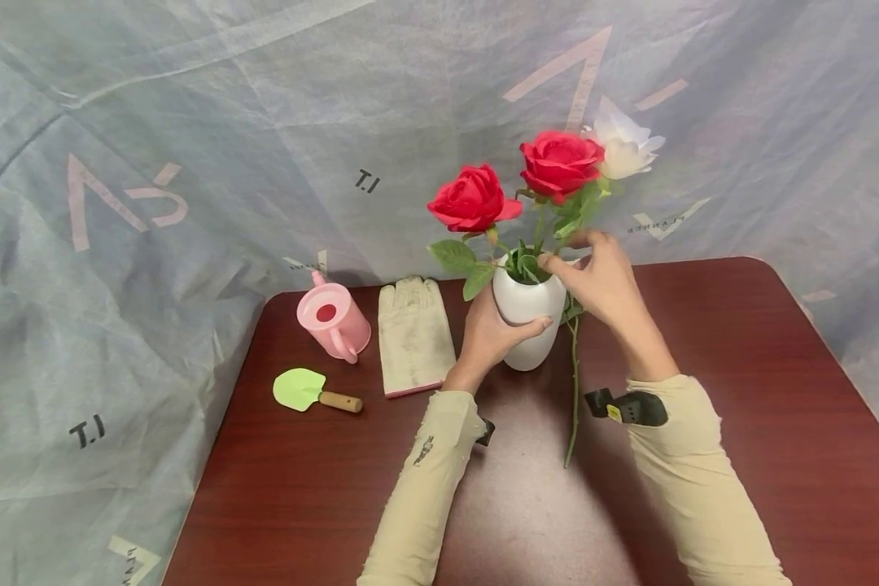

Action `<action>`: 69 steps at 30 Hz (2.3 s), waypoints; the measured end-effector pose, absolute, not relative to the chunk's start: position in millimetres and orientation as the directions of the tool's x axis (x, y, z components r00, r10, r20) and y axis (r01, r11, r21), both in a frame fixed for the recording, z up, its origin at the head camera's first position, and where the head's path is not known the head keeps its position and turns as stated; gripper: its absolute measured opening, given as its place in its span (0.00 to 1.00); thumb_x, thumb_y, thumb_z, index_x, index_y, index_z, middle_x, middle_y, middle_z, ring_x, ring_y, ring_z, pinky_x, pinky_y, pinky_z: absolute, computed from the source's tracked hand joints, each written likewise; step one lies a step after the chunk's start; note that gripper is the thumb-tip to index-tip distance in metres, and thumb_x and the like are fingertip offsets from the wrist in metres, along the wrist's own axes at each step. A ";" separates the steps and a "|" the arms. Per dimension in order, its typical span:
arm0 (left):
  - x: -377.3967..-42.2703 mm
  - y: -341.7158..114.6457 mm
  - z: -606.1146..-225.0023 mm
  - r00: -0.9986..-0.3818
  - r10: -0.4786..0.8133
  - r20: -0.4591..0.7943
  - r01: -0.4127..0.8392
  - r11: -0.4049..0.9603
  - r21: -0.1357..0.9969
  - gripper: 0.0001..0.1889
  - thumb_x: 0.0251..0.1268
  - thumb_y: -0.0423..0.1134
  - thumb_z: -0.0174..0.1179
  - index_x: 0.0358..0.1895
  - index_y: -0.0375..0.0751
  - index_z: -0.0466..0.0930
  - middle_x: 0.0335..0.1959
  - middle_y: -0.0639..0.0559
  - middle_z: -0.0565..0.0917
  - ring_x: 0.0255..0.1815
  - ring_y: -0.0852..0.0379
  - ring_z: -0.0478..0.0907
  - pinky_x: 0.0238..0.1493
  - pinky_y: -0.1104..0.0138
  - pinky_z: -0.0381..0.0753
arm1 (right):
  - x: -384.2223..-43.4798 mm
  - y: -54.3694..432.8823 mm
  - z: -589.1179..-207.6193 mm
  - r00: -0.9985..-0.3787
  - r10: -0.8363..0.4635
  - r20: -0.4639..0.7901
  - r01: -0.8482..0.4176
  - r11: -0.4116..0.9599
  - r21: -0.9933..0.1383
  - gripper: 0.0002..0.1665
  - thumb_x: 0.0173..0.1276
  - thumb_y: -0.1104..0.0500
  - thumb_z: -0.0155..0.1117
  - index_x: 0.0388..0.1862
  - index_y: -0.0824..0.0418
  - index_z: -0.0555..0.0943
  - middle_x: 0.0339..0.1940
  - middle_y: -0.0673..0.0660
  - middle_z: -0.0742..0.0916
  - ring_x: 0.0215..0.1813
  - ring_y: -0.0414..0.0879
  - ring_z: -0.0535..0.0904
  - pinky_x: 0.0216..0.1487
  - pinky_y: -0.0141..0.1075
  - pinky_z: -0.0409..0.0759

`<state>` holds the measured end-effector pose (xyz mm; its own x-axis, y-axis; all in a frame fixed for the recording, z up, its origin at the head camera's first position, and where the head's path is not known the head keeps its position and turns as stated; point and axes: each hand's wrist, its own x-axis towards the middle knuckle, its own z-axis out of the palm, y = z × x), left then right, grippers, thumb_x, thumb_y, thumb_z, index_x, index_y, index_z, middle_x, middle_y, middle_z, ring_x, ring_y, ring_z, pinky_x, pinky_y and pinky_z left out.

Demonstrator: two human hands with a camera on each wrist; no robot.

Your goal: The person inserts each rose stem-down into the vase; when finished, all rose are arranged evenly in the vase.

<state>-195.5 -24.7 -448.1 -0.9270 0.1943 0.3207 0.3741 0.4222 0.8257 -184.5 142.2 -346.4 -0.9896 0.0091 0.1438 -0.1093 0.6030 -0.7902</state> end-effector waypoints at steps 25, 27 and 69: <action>-196.2 -25.6 -448.3 -0.926 0.190 0.325 0.376 0.423 0.824 0.44 0.42 0.51 0.73 0.66 0.51 0.61 0.52 0.57 0.75 0.46 0.62 0.74 0.43 0.67 0.76 | -165.1 223.5 -490.4 -0.944 -0.195 -0.265 0.175 0.386 -0.906 0.25 0.76 0.59 0.40 0.58 0.82 0.63 0.53 0.80 0.73 0.51 0.65 0.76 0.46 0.46 0.79; -196.2 -25.2 -448.6 -0.928 0.189 0.321 0.372 0.425 0.825 0.45 0.42 0.51 0.73 0.67 0.51 0.61 0.52 0.57 0.75 0.46 0.62 0.74 0.43 0.67 0.76 | -167.9 219.1 -499.9 -0.937 -0.199 -0.287 0.204 0.356 -0.912 0.25 0.76 0.60 0.39 0.59 0.83 0.61 0.55 0.81 0.71 0.56 0.68 0.71 0.49 0.48 0.77; -195.5 -24.7 -447.0 -0.930 0.186 0.317 0.367 0.436 0.822 0.45 0.42 0.52 0.73 0.67 0.50 0.60 0.53 0.57 0.74 0.47 0.62 0.74 0.44 0.68 0.75 | -162.3 217.8 -492.8 -0.972 -0.003 -0.235 0.220 -0.356 -0.908 0.05 0.66 0.66 0.60 0.38 0.60 0.74 0.31 0.48 0.81 0.30 0.39 0.79 0.35 0.31 0.80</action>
